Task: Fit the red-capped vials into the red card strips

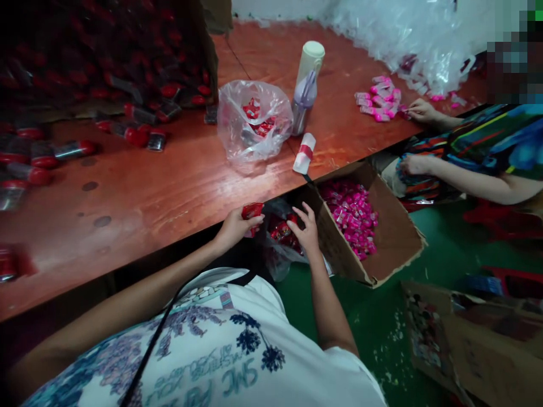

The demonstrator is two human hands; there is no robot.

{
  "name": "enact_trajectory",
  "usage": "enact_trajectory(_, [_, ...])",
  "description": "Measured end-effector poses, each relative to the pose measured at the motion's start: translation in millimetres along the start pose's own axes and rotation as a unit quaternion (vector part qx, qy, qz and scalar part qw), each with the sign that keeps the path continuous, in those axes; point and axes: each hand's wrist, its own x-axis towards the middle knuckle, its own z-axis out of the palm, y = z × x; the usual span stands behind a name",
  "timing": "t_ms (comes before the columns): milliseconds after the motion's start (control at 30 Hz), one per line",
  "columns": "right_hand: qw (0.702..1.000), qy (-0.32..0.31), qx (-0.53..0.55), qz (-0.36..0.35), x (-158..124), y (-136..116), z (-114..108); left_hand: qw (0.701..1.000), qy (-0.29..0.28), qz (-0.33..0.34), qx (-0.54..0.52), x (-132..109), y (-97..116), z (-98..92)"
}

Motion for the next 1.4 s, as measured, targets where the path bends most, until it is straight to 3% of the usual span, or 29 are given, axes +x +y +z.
enact_trajectory(67, [0.994,0.060,0.068,0.053,-7.8,-6.6,8.1,0.996,-0.007,-0.067,-0.056,-5.5,8.1,-9.2])
enact_trajectory(133, [0.983,0.059,0.146,0.097,-13.5,-26.7,22.2,0.990,-0.002,-0.092,-0.110,-12.0,16.7,-21.3])
enact_trajectory(233, [0.956,-0.064,0.257,0.124,-21.1,-72.2,53.2,0.981,0.034,-0.076,-0.177,-25.3,25.3,-40.6])
enact_trajectory(333, [0.909,-0.201,0.346,0.119,-29.5,-119.1,89.2,0.968,0.078,-0.035,-0.237,-43.9,26.0,-61.2])
enact_trajectory(433, [0.875,-0.243,0.396,0.138,-35.5,-155.7,124.1,0.951,0.117,-0.006,-0.287,-65.4,21.8,-85.0])
enact_trajectory(567, [0.860,-0.286,0.404,0.126,-38.3,-191.4,164.6,0.923,0.137,0.051,-0.355,-92.7,16.5,-119.3])
enact_trajectory(700, [0.851,-0.384,0.353,0.056,-37.8,-218.7,195.6,0.888,0.218,0.102,-0.392,-117.0,16.2,-157.2])
enact_trajectory(800, [0.852,-0.445,0.262,-0.081,-25.9,-235.8,220.9,0.843,0.305,0.167,-0.410,-134.4,18.4,-192.9])
enact_trajectory(900, [0.867,-0.403,0.147,-0.254,-1.7,-258.4,255.4,0.806,0.357,0.185,-0.434,-149.0,19.3,-229.5])
enact_trajectory(1000, [0.857,-0.350,0.038,-0.377,25.3,-293.8,300.6,0.797,0.373,0.180,-0.440,-154.8,17.2,-253.8])
enact_trajectory(1100, [0.819,-0.365,-0.057,-0.439,48.7,-336.9,351.2,0.809,0.375,0.161,-0.422,-150.5,14.6,-260.1])
enact_trajectory(1233, [0.825,-0.374,-0.130,-0.403,73.9,-378.1,406.2,0.826,0.368,0.141,-0.403,-141.9,14.6,-255.9])
enact_trajectory(1300, [0.825,-0.383,-0.145,-0.389,81.6,-383.6,420.6,0.837,0.350,0.141,-0.395,-141.3,15.7,-254.9])
enact_trajectory(1400, [0.821,-0.376,-0.152,-0.401,84.6,-375.7,422.7,0.844,0.332,0.129,-0.400,-144.6,14.6,-255.2])
